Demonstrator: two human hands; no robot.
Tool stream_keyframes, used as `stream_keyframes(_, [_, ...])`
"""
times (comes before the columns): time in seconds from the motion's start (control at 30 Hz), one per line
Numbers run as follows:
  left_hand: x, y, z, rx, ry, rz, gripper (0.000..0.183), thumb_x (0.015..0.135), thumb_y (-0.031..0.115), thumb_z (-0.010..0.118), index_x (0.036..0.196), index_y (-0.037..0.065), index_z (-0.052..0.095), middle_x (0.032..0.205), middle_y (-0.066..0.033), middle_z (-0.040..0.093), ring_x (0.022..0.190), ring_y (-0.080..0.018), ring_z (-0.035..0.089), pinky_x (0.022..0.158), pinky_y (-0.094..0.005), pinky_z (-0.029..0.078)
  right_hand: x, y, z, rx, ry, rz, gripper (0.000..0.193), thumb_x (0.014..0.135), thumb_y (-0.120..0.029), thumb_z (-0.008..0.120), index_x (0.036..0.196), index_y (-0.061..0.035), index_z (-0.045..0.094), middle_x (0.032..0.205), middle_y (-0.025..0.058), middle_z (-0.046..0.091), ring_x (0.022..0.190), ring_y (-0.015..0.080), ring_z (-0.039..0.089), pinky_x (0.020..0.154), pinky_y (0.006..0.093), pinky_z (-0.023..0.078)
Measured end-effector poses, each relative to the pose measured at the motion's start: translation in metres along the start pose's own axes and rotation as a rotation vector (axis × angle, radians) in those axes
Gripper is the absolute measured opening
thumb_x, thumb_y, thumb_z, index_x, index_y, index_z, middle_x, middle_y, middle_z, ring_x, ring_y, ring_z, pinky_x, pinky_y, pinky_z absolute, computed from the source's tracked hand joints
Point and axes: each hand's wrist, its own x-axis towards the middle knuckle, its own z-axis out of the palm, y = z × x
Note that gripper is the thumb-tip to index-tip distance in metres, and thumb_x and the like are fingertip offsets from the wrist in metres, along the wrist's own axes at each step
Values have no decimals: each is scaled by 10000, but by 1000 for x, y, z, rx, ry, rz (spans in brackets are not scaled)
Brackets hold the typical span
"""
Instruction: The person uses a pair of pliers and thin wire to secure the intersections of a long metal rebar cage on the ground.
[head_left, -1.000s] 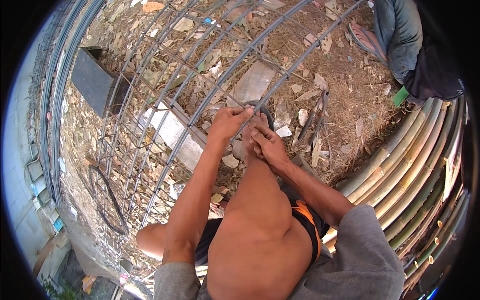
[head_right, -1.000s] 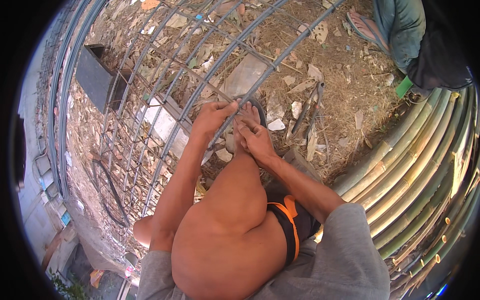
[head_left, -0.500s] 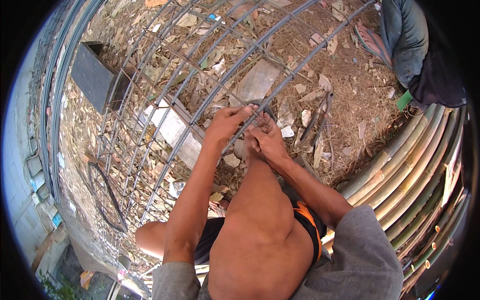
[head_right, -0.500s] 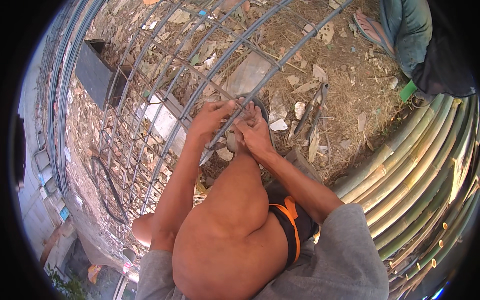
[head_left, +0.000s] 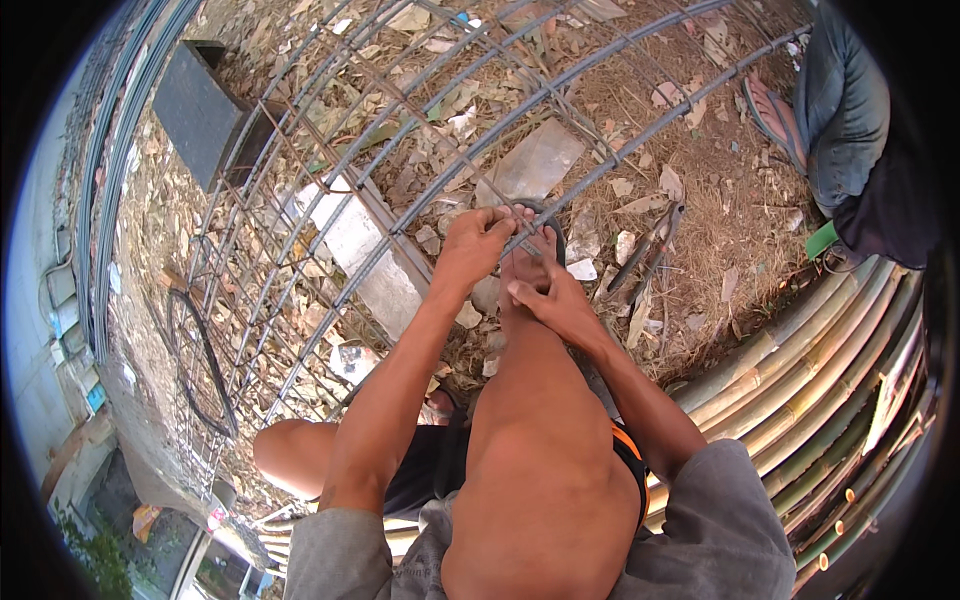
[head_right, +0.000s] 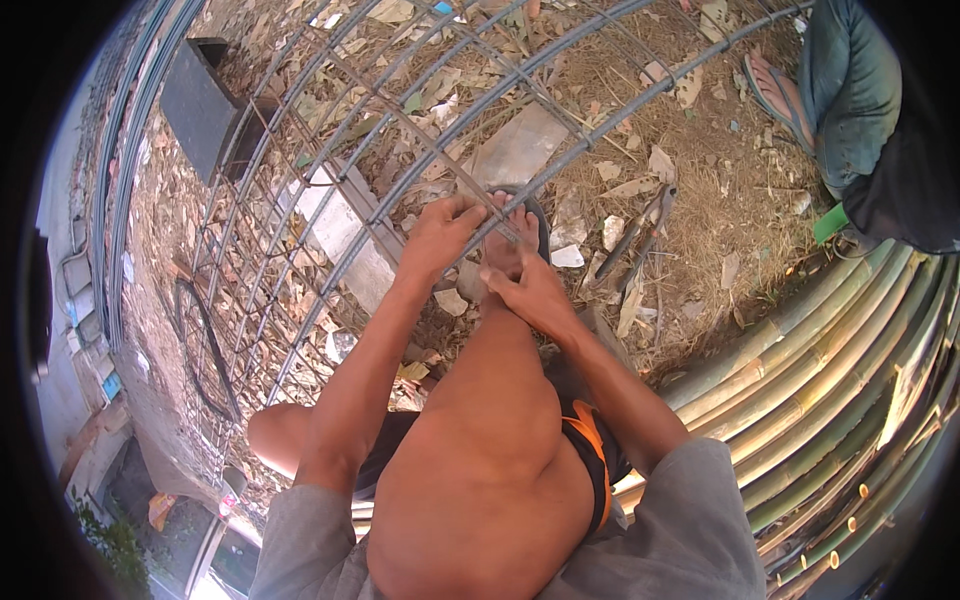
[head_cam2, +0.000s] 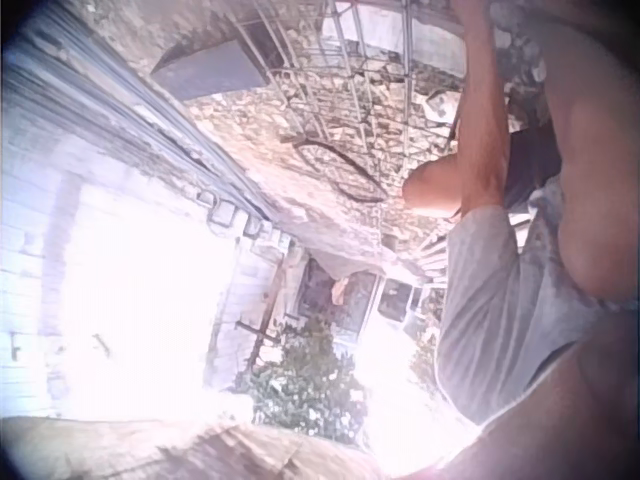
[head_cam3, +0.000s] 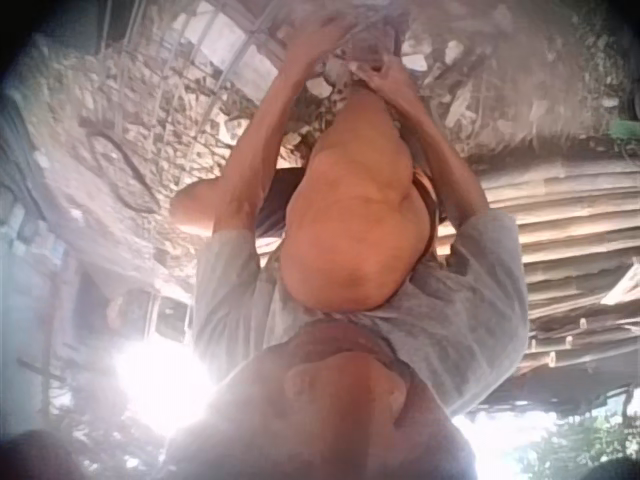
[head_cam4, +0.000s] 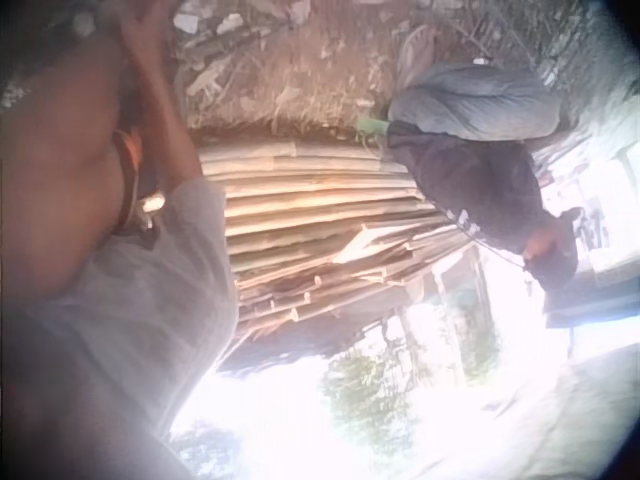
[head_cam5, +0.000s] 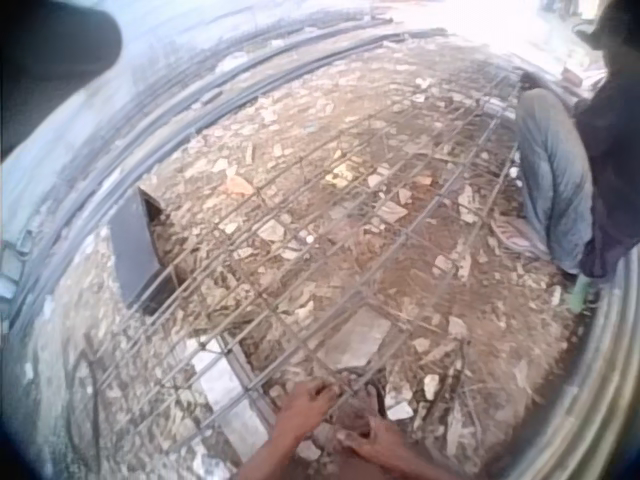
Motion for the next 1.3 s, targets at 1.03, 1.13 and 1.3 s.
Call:
stream_keyframes(1.03, [-3, 29, -50, 304, 341, 327, 199, 878, 144, 724, 1031, 16, 730, 921, -178, 721, 807, -340, 689, 762, -389, 534, 36, -106, -51, 64, -154, 140, 417, 979, -323, 642, 818, 56, 715, 608, 57, 628, 558, 91, 515, 537, 293, 411])
stream_keyframes(1.13, [-21, 51, -45, 208, 255, 270, 142, 855, 82, 737, 975, 9, 716, 878, -164, 734, 753, -299, 699, 715, -382, 541, 35, -106, -53, -10, -152, 201, 428, 985, -349, 637, 838, 42, 732, 615, 54, 635, 568, 86, 529, 546, 285, 426])
stream_keyframes(1.3, [-71, 48, 17, 31, 189, 187, 116, 855, 48, 731, 932, -13, 670, 905, -165, 747, 785, -218, 715, 744, -369, 554, 52, -99, -43, 309, -291, 367, 403, 975, -355, 655, 915, 34, 740, 736, 60, 680, 636, 78, 575, 573, 261, 450])
